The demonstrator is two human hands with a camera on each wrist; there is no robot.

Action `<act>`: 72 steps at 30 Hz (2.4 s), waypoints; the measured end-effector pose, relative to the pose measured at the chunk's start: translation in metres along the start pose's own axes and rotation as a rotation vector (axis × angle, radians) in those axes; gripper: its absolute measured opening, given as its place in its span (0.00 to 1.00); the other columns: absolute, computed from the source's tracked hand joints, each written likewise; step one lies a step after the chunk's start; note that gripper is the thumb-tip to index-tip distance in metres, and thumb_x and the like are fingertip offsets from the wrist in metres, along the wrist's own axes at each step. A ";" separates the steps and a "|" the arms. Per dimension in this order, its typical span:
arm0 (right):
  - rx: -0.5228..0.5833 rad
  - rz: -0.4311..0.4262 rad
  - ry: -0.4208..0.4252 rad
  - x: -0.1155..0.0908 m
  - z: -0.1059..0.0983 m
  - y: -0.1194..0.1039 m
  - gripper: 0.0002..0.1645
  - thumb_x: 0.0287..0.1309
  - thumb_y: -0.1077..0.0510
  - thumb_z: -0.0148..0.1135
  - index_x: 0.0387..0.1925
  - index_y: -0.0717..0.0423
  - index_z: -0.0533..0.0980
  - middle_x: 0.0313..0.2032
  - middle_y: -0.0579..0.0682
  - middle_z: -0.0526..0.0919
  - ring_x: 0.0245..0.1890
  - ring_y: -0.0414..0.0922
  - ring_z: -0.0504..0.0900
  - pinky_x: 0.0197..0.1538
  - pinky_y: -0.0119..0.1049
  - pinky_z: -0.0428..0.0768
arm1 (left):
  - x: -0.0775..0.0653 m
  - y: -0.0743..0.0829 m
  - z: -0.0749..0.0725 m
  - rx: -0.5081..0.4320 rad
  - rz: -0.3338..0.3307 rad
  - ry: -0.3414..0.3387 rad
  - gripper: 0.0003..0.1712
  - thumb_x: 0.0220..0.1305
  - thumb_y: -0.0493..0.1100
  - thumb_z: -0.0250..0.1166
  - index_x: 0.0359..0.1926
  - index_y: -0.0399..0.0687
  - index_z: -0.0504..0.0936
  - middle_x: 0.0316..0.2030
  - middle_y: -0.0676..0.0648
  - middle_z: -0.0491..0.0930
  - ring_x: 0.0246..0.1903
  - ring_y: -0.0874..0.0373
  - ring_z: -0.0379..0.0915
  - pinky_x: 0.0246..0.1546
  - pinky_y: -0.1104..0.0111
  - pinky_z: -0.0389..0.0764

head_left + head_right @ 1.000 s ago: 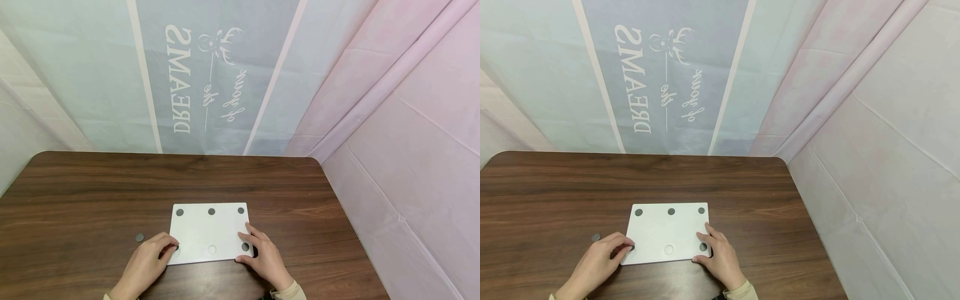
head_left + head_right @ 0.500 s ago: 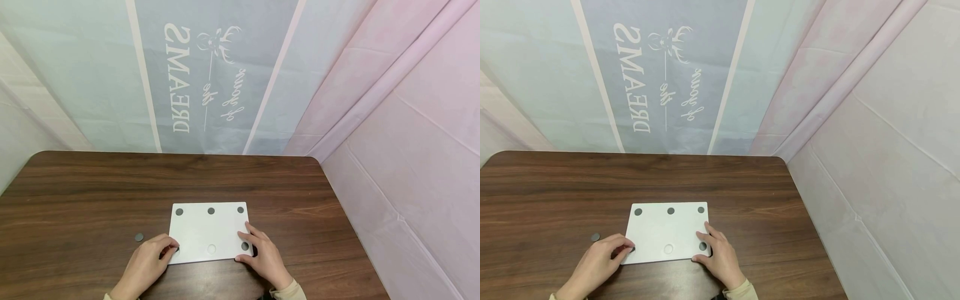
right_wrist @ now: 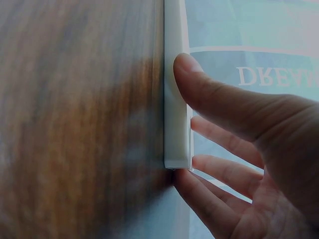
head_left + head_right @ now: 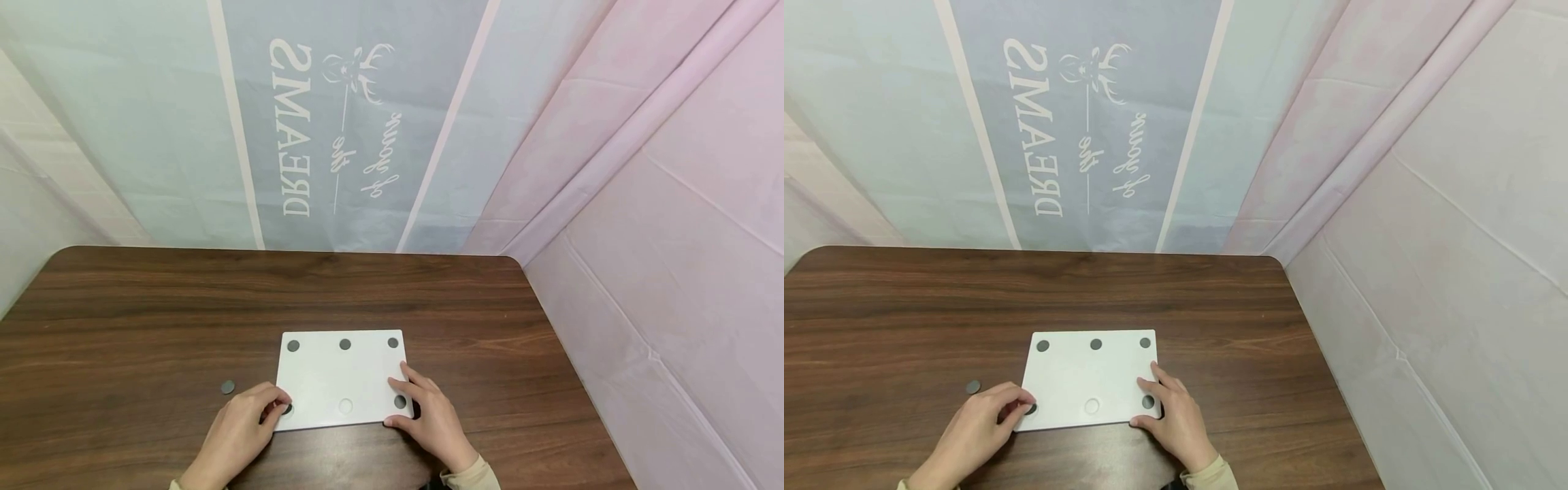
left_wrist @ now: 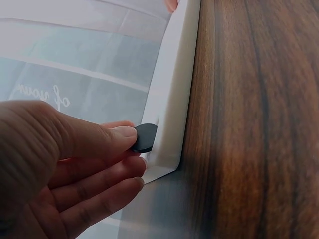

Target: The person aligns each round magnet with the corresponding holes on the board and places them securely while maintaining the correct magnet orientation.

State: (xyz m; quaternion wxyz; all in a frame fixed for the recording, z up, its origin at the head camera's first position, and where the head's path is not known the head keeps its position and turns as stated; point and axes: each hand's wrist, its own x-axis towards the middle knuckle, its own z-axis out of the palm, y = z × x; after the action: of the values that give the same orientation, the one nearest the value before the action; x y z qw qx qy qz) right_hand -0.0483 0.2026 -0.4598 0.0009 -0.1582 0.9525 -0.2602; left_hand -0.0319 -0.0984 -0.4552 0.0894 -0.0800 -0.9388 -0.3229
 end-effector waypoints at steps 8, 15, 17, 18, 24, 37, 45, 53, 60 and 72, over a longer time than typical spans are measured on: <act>-0.006 0.005 -0.004 0.000 0.000 0.000 0.34 0.39 0.46 0.77 0.53 0.49 0.81 0.64 0.53 0.73 0.59 0.52 0.75 0.52 0.49 0.78 | 0.001 0.001 0.000 -0.035 -0.039 -0.063 0.15 0.48 0.32 0.73 0.24 0.59 0.82 0.24 0.65 0.73 0.22 0.74 0.62 0.23 0.76 0.69; -0.004 0.007 -0.008 0.000 0.000 0.001 0.34 0.40 0.46 0.77 0.53 0.49 0.81 0.64 0.54 0.73 0.59 0.53 0.75 0.52 0.49 0.79 | 0.000 0.001 0.001 -0.052 -0.043 -0.048 0.15 0.49 0.31 0.72 0.23 0.58 0.81 0.26 0.66 0.72 0.22 0.76 0.62 0.23 0.77 0.69; -0.006 0.007 -0.007 0.000 0.000 0.001 0.34 0.40 0.46 0.77 0.53 0.49 0.81 0.64 0.54 0.73 0.59 0.53 0.76 0.52 0.49 0.79 | 0.000 0.001 0.002 -0.046 -0.046 -0.039 0.16 0.48 0.31 0.72 0.23 0.59 0.81 0.26 0.66 0.71 0.23 0.76 0.62 0.22 0.77 0.70; -0.008 0.005 -0.005 0.000 0.000 0.001 0.34 0.40 0.46 0.77 0.53 0.49 0.81 0.64 0.54 0.73 0.59 0.53 0.76 0.52 0.49 0.79 | 0.000 0.001 0.002 -0.042 -0.047 -0.037 0.16 0.49 0.31 0.72 0.23 0.59 0.81 0.27 0.66 0.71 0.23 0.76 0.63 0.22 0.77 0.70; -0.006 0.004 0.004 -0.001 0.001 0.001 0.34 0.39 0.47 0.77 0.52 0.49 0.81 0.63 0.53 0.73 0.60 0.54 0.75 0.53 0.51 0.78 | -0.001 0.001 0.002 -0.027 -0.052 -0.035 0.16 0.48 0.32 0.73 0.22 0.60 0.81 0.26 0.67 0.71 0.24 0.76 0.63 0.22 0.77 0.69; -0.010 0.007 0.009 -0.001 0.001 0.002 0.34 0.38 0.46 0.78 0.52 0.49 0.81 0.63 0.53 0.73 0.59 0.53 0.75 0.52 0.49 0.79 | 0.000 0.002 0.003 0.014 -0.022 -0.027 0.10 0.44 0.32 0.75 0.23 0.53 0.87 0.25 0.66 0.71 0.24 0.73 0.62 0.23 0.77 0.69; -0.005 0.004 0.000 0.000 0.000 0.001 0.34 0.40 0.46 0.77 0.53 0.49 0.80 0.64 0.53 0.73 0.59 0.52 0.75 0.52 0.49 0.79 | 0.000 0.003 0.003 0.015 -0.022 -0.023 0.10 0.44 0.32 0.76 0.23 0.53 0.87 0.25 0.66 0.71 0.24 0.73 0.61 0.22 0.77 0.68; -0.002 0.006 -0.006 0.000 0.000 0.001 0.34 0.40 0.47 0.77 0.53 0.49 0.80 0.64 0.54 0.73 0.59 0.52 0.75 0.52 0.49 0.79 | -0.001 0.002 0.005 0.012 -0.029 -0.002 0.12 0.44 0.32 0.75 0.23 0.56 0.85 0.26 0.67 0.73 0.24 0.74 0.62 0.22 0.77 0.69; 0.004 0.014 -0.015 0.000 0.000 0.002 0.34 0.41 0.46 0.77 0.54 0.48 0.80 0.64 0.53 0.72 0.60 0.53 0.75 0.52 0.49 0.79 | -0.001 0.001 0.006 0.014 -0.027 0.010 0.14 0.46 0.32 0.75 0.25 0.58 0.83 0.26 0.66 0.74 0.24 0.74 0.65 0.22 0.75 0.70; -0.002 0.015 -0.013 0.000 0.000 0.002 0.34 0.40 0.46 0.77 0.53 0.48 0.80 0.64 0.53 0.73 0.60 0.52 0.75 0.52 0.49 0.79 | 0.001 -0.009 0.005 0.083 0.038 0.163 0.11 0.45 0.30 0.74 0.29 0.47 0.85 0.33 0.53 0.78 0.32 0.59 0.78 0.27 0.62 0.80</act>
State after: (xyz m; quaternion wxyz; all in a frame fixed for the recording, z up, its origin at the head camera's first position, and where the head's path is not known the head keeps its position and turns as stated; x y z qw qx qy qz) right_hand -0.0488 0.2041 -0.4609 0.0090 -0.1527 0.9539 -0.2582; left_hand -0.0350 -0.1025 -0.4639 0.1748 -0.0677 -0.9392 -0.2875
